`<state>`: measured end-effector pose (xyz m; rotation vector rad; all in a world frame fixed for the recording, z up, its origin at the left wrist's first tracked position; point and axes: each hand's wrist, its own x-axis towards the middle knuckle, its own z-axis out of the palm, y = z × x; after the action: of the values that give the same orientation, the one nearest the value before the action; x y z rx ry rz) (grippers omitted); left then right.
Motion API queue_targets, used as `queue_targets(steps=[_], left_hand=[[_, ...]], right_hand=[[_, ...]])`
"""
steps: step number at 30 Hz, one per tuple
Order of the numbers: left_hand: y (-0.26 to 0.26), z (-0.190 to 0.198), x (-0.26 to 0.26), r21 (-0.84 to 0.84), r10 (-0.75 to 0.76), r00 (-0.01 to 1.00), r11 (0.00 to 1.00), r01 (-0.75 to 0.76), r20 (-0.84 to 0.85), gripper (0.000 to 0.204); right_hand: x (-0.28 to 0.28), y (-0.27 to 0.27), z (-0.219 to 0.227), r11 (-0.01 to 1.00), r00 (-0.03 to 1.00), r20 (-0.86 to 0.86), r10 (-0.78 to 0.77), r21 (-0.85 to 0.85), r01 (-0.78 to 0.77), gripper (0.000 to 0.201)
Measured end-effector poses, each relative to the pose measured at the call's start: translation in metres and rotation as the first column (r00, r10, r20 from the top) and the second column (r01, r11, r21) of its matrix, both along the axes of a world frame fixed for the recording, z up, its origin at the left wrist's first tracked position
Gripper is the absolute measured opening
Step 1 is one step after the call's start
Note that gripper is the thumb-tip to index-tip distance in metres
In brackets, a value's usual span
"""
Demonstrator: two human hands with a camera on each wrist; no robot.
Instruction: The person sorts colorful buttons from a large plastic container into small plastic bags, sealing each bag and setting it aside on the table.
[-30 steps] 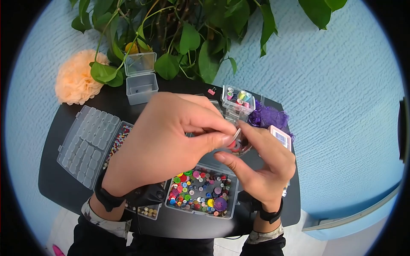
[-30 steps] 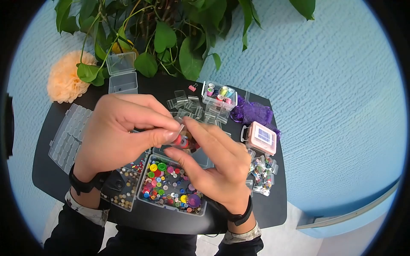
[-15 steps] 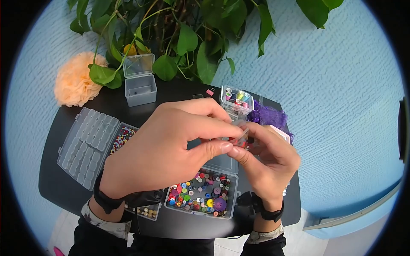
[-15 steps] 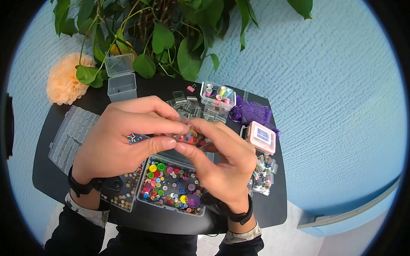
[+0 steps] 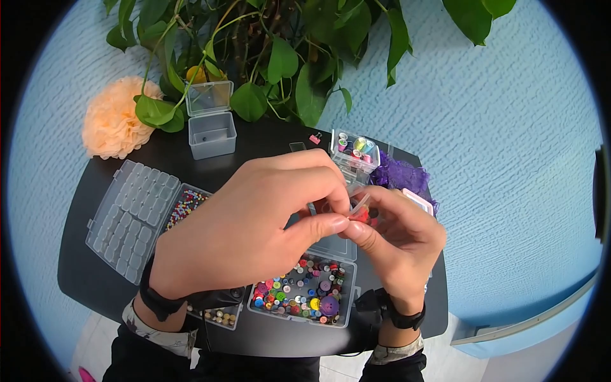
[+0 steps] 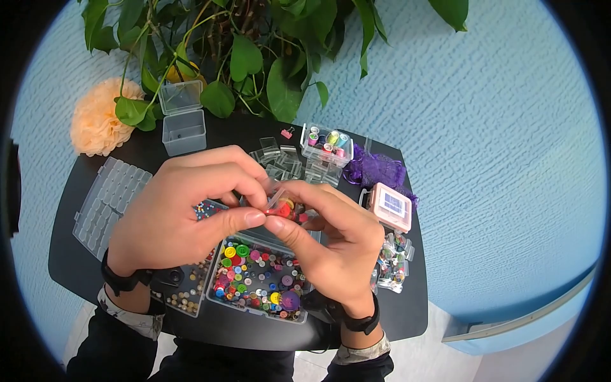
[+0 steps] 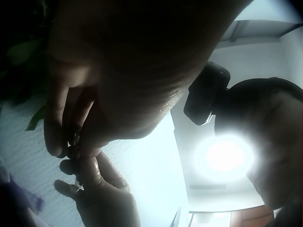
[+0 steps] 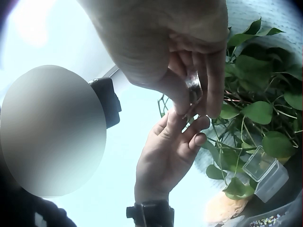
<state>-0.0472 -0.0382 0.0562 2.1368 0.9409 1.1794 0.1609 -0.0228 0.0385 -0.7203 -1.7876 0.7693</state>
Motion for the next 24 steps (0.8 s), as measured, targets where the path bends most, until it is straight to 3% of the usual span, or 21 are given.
queue_targets(steps=[6, 8, 14, 17, 23, 24], left_hand=[[0.0000, -0.0012, 0.0045, 0.068, -0.026, 0.998, 0.997, 0.022, 0.063, 0.014], [-0.0014, -0.0016, 0.0048, 0.079, -0.039, 0.998, 0.996, 0.034, 0.058, 0.014], [-0.0031, -0.0003, 0.0011, -0.003, -0.049, 0.999, 0.999, 0.049, 0.017, 0.019], [-0.0027, 0.0005, 0.0003, -0.046, -0.046, 0.999, 0.998, 0.047, 0.010, 0.019], [-0.0029, 0.0019, -0.0009, 0.058, 0.007, 0.997, 0.998, -0.012, 0.075, 0.016], [-0.0057, 0.0043, -0.0012, -0.003, 0.027, 0.995, 1.000, -0.027, 0.095, 0.015]], right_hand=[[0.0025, -0.0008, 0.0035, 0.999, 0.998, -0.066, 0.018, -0.038, -0.020, 0.033], [0.0015, -0.0039, 0.0052, 0.983, 0.986, -0.162, 0.048, -0.170, -0.076, 0.034], [0.0054, -0.0038, 0.0070, 0.986, 0.993, 0.057, 0.102, -0.135, -0.094, 0.030], [0.0048, -0.0037, 0.0071, 0.984, 0.994, 0.035, 0.102, -0.150, -0.096, 0.029], [0.0082, -0.0006, 0.0056, 0.981, 0.992, -0.073, 0.100, -0.158, -0.110, 0.031], [0.0090, -0.0001, 0.0047, 0.981, 0.992, -0.074, 0.100, -0.158, -0.110, 0.031]])
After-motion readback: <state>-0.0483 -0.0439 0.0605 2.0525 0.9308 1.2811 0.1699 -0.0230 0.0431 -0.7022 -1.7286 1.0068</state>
